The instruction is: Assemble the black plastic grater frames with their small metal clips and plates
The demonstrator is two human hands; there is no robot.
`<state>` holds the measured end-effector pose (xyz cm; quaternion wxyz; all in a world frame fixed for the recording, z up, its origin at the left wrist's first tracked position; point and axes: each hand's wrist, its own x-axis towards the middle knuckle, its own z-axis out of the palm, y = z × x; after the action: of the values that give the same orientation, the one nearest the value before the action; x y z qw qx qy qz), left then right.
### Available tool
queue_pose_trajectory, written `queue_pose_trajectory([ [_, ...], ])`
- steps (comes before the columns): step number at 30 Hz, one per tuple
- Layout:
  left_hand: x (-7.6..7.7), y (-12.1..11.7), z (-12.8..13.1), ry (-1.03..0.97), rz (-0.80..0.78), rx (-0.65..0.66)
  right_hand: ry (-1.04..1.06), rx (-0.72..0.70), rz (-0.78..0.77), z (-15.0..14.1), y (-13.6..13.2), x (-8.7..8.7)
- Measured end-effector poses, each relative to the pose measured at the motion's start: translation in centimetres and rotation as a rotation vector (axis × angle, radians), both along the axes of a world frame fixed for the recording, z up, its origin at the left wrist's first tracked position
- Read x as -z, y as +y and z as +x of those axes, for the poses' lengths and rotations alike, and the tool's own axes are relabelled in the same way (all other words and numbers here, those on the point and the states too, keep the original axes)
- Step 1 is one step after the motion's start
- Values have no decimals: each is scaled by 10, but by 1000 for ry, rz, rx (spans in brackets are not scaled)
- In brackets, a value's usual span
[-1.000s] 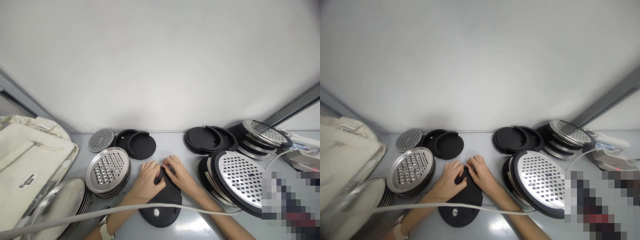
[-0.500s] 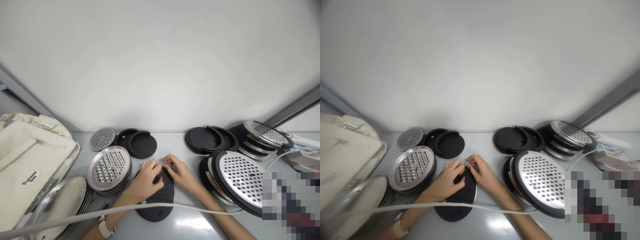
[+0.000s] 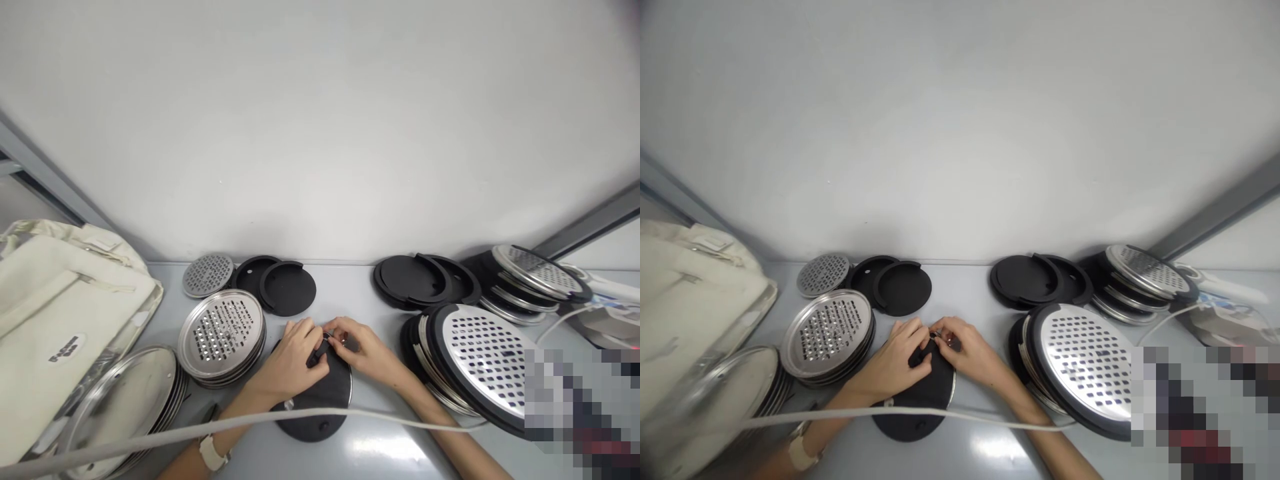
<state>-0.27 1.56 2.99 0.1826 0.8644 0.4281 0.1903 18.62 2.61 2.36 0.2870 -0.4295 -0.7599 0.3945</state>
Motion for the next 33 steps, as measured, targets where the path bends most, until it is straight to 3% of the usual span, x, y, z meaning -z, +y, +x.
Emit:
queue_pose_trajectory([
  [15,-1,1,-3,8,39,75,64,75,-28,-9,0,11],
  [33,1,2,-4,3,34,52,54,78,-41,-8,-1,10],
])
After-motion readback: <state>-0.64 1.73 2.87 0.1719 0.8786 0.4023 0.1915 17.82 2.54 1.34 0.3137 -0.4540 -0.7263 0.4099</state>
